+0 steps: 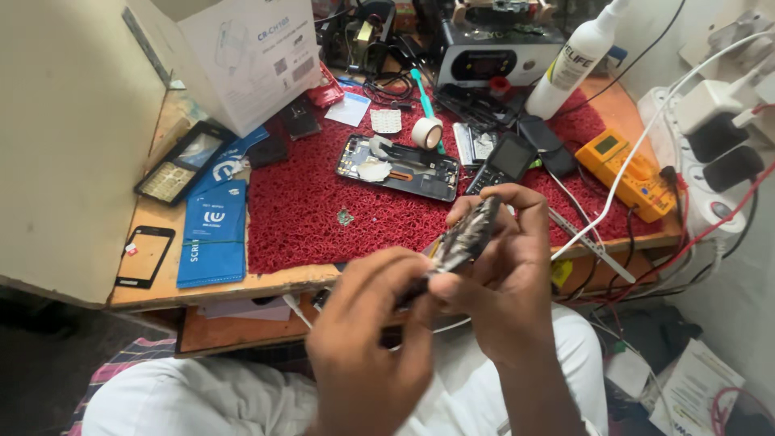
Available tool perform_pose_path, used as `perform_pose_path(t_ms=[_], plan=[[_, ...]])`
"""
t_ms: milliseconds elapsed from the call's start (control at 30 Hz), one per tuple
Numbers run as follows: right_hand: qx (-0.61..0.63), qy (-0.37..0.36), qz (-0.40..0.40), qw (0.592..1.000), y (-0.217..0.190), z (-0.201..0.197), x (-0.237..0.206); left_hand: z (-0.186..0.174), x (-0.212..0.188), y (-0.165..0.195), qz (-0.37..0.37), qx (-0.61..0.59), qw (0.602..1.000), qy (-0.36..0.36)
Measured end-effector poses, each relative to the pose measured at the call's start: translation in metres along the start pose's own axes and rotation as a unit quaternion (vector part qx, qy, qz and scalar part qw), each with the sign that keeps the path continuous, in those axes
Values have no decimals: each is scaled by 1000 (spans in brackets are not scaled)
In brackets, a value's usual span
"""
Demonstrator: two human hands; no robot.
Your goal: The person disassembles a smartphone, cleans the internal components with a wipe, tests the screen functionality, and reassembles the device by attaching the back cover.
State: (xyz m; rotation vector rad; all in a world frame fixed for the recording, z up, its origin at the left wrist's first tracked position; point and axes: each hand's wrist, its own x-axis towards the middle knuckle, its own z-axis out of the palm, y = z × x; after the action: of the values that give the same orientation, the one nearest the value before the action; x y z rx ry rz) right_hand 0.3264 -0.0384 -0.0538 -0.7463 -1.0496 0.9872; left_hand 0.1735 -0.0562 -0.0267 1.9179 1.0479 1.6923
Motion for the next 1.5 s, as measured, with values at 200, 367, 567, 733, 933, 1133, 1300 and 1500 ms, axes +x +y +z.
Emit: perform_pose_path(t_ms=[200, 367, 567, 733, 933, 1133, 1300, 1500], plan=[[-33, -18, 82, 996, -2, -6, 2, -5, 0, -41, -194, -173, 966, 11], [-27, -140, 149, 979, 11, -6, 15, -9, 2, -65, -285, -345, 893, 57], [133, -224, 251, 932, 31, 15, 6, -17, 7, -76, -329, -485, 796, 153], [155, -210, 287, 922, 34, 18, 7, -29, 12, -82, -369, -492, 780, 117], [164, -196, 282, 925, 39, 17, 8, -31, 12, -88, -352, -462, 806, 116], [130, -169, 276, 937, 44, 19, 7, -28, 11, -93, -322, -394, 850, 136], [99, -164, 260, 947, 47, 22, 5, -24, 10, -94, -313, -367, 865, 137], [78, -162, 255, 950, 48, 23, 4, -19, 7, -97, -298, -374, 866, 146]])
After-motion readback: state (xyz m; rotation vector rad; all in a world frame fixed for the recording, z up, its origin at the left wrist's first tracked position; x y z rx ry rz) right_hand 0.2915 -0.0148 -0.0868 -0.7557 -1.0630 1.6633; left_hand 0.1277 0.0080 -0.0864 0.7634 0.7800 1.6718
